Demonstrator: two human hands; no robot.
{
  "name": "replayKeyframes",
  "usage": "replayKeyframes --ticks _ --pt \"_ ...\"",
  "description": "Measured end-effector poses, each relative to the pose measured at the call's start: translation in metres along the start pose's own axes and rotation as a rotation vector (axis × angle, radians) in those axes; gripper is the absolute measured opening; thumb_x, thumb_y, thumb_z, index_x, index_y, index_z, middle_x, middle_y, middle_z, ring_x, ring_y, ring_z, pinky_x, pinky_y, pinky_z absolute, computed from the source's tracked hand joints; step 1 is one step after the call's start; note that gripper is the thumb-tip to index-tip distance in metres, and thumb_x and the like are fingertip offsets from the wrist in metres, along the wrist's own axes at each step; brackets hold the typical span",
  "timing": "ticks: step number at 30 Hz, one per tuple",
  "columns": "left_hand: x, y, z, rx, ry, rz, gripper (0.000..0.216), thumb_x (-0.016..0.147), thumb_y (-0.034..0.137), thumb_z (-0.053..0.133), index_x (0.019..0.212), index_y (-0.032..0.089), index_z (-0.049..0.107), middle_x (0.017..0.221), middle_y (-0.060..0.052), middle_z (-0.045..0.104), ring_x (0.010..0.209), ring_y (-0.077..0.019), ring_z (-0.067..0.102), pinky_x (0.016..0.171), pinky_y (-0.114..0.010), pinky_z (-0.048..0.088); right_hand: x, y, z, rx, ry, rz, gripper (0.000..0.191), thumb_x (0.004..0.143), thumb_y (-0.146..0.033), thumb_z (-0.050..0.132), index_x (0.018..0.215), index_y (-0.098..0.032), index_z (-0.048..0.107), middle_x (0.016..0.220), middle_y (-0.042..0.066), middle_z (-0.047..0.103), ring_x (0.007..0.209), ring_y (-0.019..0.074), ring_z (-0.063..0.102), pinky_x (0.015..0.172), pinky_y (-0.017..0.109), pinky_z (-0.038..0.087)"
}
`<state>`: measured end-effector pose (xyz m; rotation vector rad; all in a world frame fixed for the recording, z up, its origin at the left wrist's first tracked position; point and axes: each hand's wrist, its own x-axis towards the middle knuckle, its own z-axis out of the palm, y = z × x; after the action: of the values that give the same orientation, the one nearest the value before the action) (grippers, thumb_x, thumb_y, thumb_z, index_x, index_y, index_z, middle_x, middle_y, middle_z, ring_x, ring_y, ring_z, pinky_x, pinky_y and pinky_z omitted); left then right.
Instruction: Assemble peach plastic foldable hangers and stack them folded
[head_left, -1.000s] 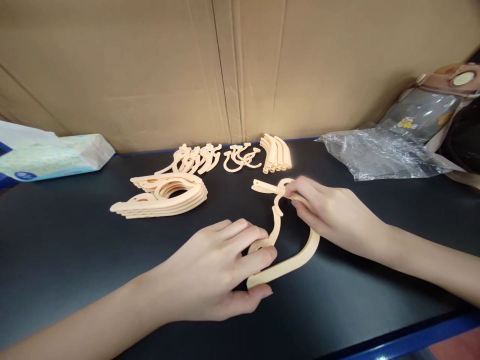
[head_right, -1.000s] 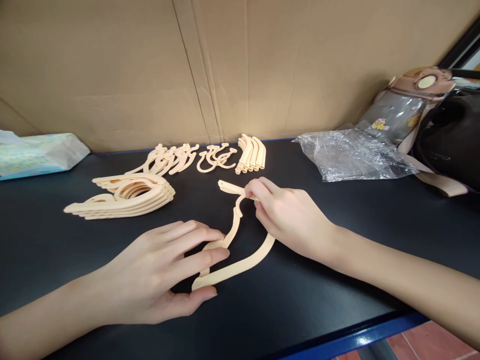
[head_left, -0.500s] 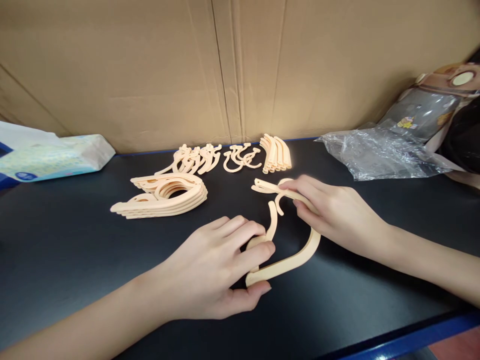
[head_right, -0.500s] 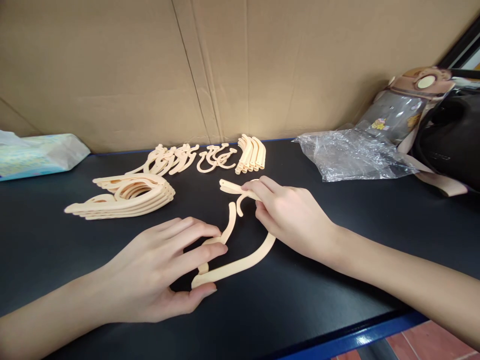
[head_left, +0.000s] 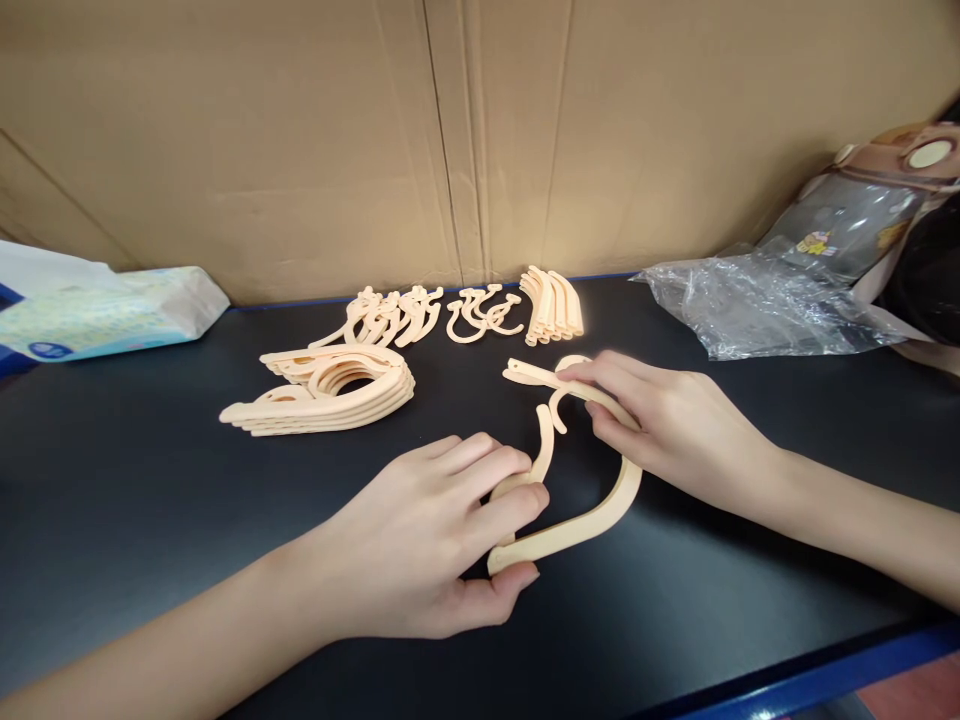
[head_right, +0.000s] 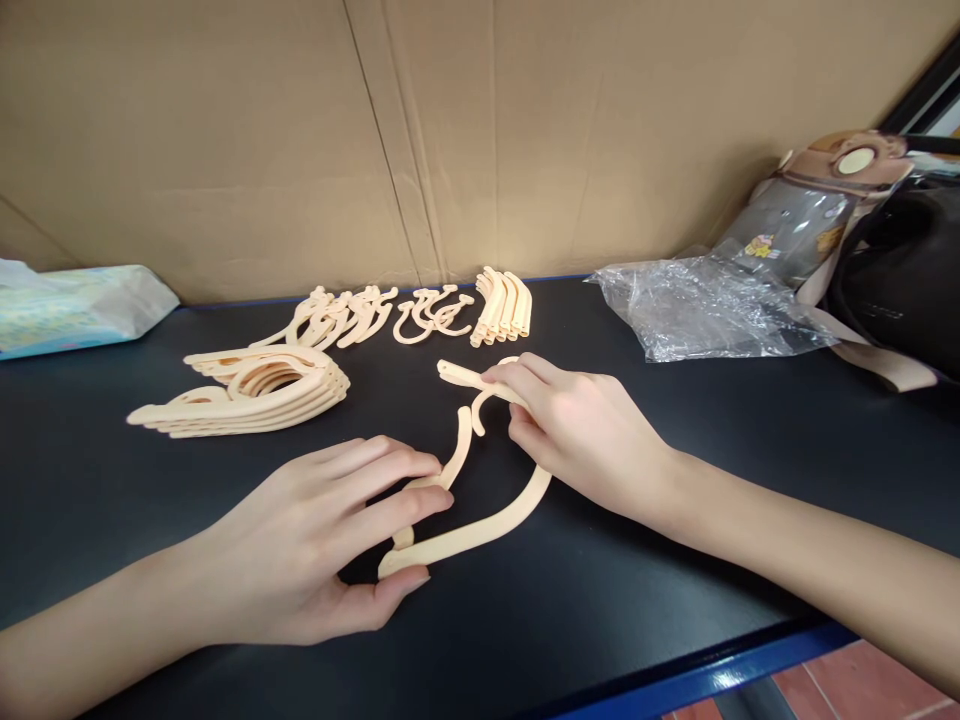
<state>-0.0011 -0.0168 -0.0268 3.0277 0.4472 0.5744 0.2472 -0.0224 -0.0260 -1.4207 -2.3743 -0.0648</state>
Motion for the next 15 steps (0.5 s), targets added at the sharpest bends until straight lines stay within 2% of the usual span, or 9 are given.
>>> replayKeyframes --ticks 10,15 --pt "0.0001 -0.0005 0.0006 -0.021 0.0 -0.008 0.025 0.085 0.022 0.06 0.109 0.013 0.061 0.107 -0.007 0.066 0.088 -0.0207 0.059 0.072 -0.034 0.05 0.0005 0.0012 0.0005 -0.017 -0.007 0.034 0.031 0.091 -0.012 0.046 0.119 -0.02 0.058 0.107 0.0 0.067 0.081 0.0178 0.068 0.065 0.03 0.05" --pt "-0.0004 0.0001 0.0011 -0.035 -0.015 0.007 0.025 0.085 0.017 0.058 0.11 0.012 0.06 0.108 -0.006 0.066 0.09 -0.0198 0.059 0.077 -0.033 0.049 0.0008 0.0018 0.0017 -0.015 0.001 0.042 0.03 0.092 -0.013 0.047 0.119 -0.022 0.057 0.106 -0.001 0.067 0.078 0.0166 0.068 0.063 0.029 0.049"
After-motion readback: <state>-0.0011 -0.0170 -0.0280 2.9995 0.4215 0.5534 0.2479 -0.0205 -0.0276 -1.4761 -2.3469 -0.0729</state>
